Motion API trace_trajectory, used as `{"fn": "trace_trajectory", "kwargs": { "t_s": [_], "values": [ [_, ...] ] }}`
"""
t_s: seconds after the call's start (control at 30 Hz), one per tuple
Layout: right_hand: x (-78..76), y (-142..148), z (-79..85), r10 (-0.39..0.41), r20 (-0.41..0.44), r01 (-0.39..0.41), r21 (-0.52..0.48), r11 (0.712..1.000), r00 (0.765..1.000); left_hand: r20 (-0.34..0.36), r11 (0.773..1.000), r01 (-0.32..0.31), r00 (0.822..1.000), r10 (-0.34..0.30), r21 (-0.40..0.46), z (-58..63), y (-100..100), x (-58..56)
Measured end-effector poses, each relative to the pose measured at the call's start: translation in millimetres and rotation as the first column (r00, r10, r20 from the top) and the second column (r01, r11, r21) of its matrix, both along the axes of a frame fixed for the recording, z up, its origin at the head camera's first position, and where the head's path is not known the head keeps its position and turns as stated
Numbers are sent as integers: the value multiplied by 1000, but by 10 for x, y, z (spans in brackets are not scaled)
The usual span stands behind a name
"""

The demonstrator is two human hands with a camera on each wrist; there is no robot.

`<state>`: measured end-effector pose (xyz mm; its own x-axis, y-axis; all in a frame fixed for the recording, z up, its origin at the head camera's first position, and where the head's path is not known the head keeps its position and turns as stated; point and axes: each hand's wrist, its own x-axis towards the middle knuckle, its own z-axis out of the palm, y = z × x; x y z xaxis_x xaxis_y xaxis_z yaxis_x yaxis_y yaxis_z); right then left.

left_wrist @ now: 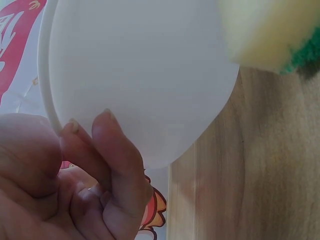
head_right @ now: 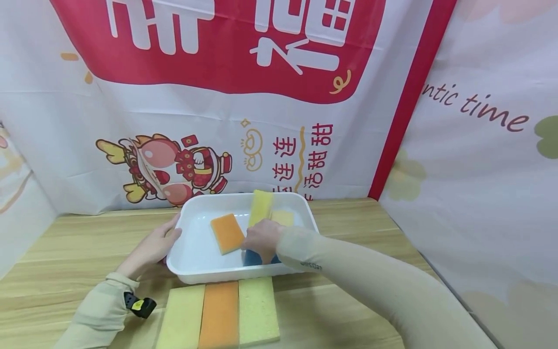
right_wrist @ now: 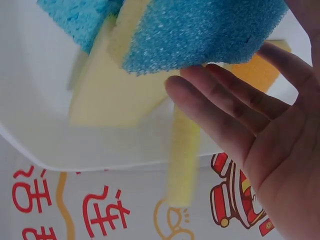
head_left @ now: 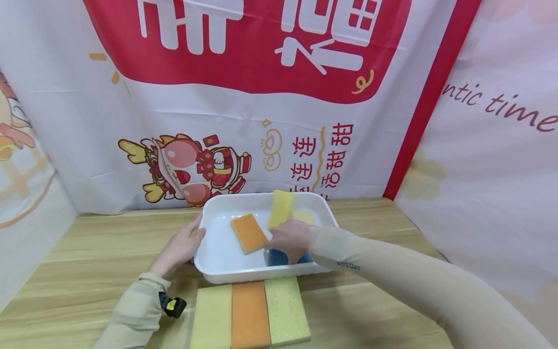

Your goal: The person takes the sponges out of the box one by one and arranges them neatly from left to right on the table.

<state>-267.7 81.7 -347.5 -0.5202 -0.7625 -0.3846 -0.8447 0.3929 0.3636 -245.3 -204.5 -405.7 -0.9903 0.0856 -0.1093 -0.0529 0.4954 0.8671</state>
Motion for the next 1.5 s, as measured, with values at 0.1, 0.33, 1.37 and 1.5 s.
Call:
{"fn": "trace_trajectory", "kwargs": {
  "t_s": [0.1,0.33,1.37,1.5],
  "values": [
    [-11,6,-21,-15,58,17,-34,999,998,5,1000,0,1000,0,4,0,10,2],
    [-24,9,-47,-53,155,61,-52,997,986,16,1000,-5,1000,5,5,9,18,3],
    [-118,-52,-146,-177,286,191,-20,981,942,-15,1000,6,1000,-6,9,-3,22,50],
    [-118,-23,-148,-186,286,202,-28,979,940,-11,1000,3,1000,-3,11,-2,43,28]
  ]
}}
